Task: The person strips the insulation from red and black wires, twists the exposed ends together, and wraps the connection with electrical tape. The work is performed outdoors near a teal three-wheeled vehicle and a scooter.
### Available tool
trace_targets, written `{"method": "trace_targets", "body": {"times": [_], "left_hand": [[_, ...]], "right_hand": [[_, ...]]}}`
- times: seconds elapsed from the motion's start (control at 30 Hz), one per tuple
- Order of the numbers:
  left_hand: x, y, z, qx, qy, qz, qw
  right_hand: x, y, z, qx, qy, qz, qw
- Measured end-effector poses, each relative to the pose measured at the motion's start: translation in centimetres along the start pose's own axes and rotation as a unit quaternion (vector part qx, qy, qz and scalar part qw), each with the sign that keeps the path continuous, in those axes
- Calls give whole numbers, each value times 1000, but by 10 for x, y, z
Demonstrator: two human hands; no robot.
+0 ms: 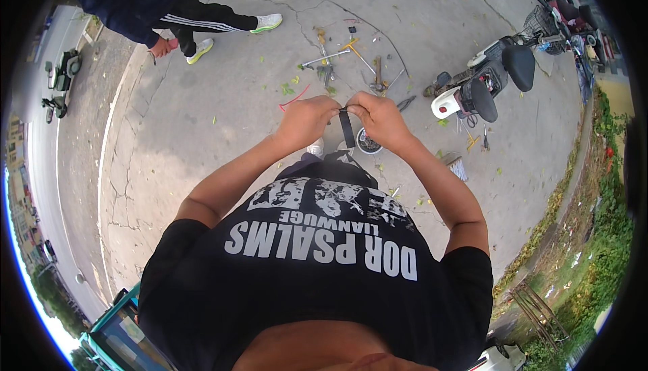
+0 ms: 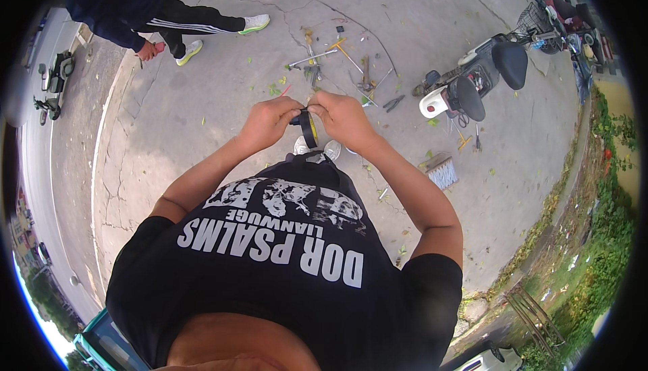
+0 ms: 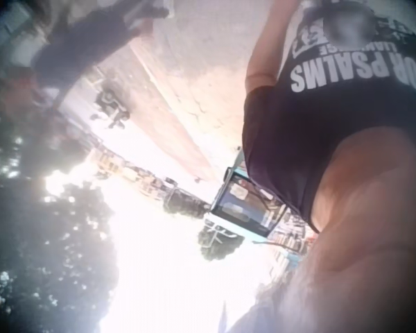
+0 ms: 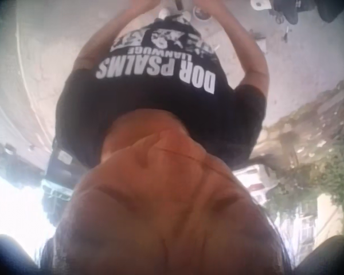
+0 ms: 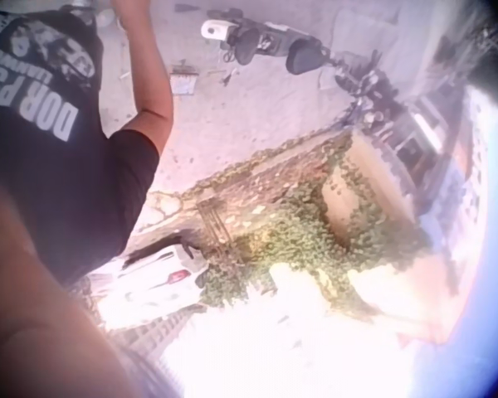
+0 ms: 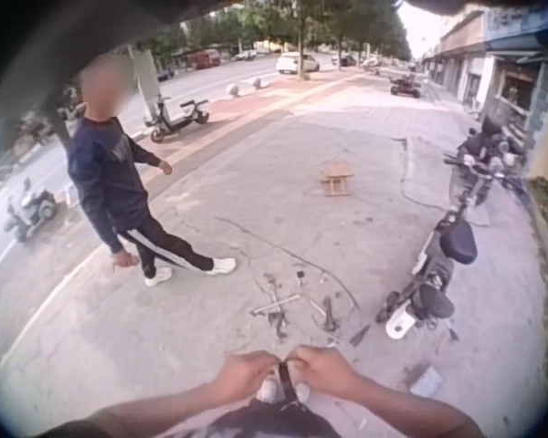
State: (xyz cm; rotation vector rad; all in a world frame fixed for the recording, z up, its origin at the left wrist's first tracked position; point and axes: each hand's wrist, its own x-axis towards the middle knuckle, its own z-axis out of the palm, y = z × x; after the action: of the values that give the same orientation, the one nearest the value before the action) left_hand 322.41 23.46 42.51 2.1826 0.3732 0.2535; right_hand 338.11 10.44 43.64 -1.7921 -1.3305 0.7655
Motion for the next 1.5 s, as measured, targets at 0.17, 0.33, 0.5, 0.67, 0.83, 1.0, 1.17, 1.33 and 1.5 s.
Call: {"method": "trace_targets", "body": {"times": [0.17,0.33,0.5,0.67,0.83,1.0,1.17,1.33,1.5], "left_hand": [[10,-26,0,-509,-139,-222,820],[13,-31,23,-805,-151,-316,479],[2,-49,49,-759,-141,-316,551],[-1,-47,46,-302,11,-139,943],[-5,-29,18,-151,10,-100,983],[-8,-32,25,-227,93,-96,965],[-4,-19,13,-528,37,-264,806],[6,-7,6,-491,125,-207,837],[11,-20,9,-156,199,38,967]], "right_hand": [[5,4,0,59,24,-18,998],[10,31,17,202,68,86,973],[-1,56,37,233,18,238,943],[1,49,39,209,-26,278,937],[-1,34,35,226,-7,185,957],[3,-8,23,114,43,107,987],[3,-12,21,-109,97,-45,988],[9,-10,12,-124,48,-75,988],[13,-11,10,96,-11,46,994]]}}
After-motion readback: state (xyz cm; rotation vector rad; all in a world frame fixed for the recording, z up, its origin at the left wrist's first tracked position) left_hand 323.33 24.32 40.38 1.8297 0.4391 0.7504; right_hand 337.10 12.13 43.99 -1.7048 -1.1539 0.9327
